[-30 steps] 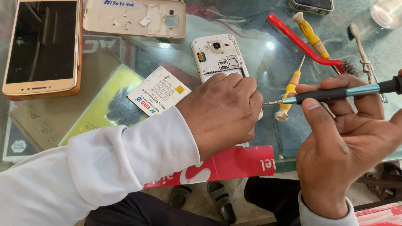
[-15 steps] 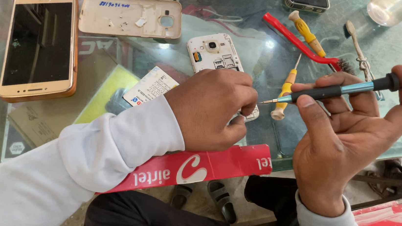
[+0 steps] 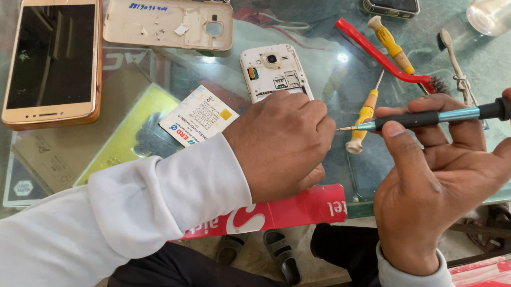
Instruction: The person disassembles a white smartphone by unscrewing the back cover, removing the battery, and detaching internal components. They use a screwdriver and a plastic pry tool to separate the back cover and lift the battery, then inspect the internal frame and ribbon cables.
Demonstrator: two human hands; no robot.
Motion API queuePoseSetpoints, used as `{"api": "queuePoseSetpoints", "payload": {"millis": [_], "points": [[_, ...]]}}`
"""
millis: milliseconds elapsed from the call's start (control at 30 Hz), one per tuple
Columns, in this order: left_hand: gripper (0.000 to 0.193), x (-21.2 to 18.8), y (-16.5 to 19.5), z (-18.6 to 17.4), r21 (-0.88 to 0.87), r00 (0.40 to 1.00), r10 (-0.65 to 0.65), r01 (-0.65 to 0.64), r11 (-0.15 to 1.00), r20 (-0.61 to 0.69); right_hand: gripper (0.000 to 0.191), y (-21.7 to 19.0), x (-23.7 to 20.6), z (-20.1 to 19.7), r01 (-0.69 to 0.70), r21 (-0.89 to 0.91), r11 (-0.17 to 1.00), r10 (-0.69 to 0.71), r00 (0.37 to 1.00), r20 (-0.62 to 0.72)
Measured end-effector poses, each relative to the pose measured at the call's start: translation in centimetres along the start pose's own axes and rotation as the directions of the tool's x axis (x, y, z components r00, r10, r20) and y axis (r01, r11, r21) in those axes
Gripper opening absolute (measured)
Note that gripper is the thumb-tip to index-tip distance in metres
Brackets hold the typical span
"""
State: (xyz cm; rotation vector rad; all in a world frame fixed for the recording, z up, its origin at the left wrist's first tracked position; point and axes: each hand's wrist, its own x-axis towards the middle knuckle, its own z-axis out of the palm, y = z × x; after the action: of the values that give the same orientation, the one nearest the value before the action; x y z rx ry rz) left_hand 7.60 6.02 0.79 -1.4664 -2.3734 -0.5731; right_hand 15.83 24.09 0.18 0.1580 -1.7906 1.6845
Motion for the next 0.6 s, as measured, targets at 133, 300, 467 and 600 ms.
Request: {"api": "queuePoseSetpoints", "payload": {"millis": [133, 300, 467, 600], "points": [[0.037, -0.1, 0.2, 0.7, 0.047, 0.999, -0.030, 0.032, 0.998, -0.042, 0.080, -0.2, 0.2, 0.4, -0.025, 0.046, 0.999, 0.027, 0.999, -0.034], [0.022, -0.1, -1.5, 1.2, -0.045, 0.989, -0.113, 0.109, 0.993, -0.098, 0.079, 0.0, 0.2, 0.1, -0.038, 0.067, 0.997, 0.041, 0.998, -0.043], [0.024, -0.6, -9.5, -2.1, -0.177, 0.962, -0.228, 0.201, 0.964, -0.153, 0.082, 0.1, 0.2, 0.0, -0.055, 0.116, 0.992, 0.061, 0.997, -0.055], [0.013, -2.2, -15.2, -5.3, -0.161, 0.942, -0.311, 0.290, 0.943, -0.127, 0.083, -0.4, 0.4, 1.0, -0.059, 0.140, 0.988, 0.069, 0.996, -0.063]]}}
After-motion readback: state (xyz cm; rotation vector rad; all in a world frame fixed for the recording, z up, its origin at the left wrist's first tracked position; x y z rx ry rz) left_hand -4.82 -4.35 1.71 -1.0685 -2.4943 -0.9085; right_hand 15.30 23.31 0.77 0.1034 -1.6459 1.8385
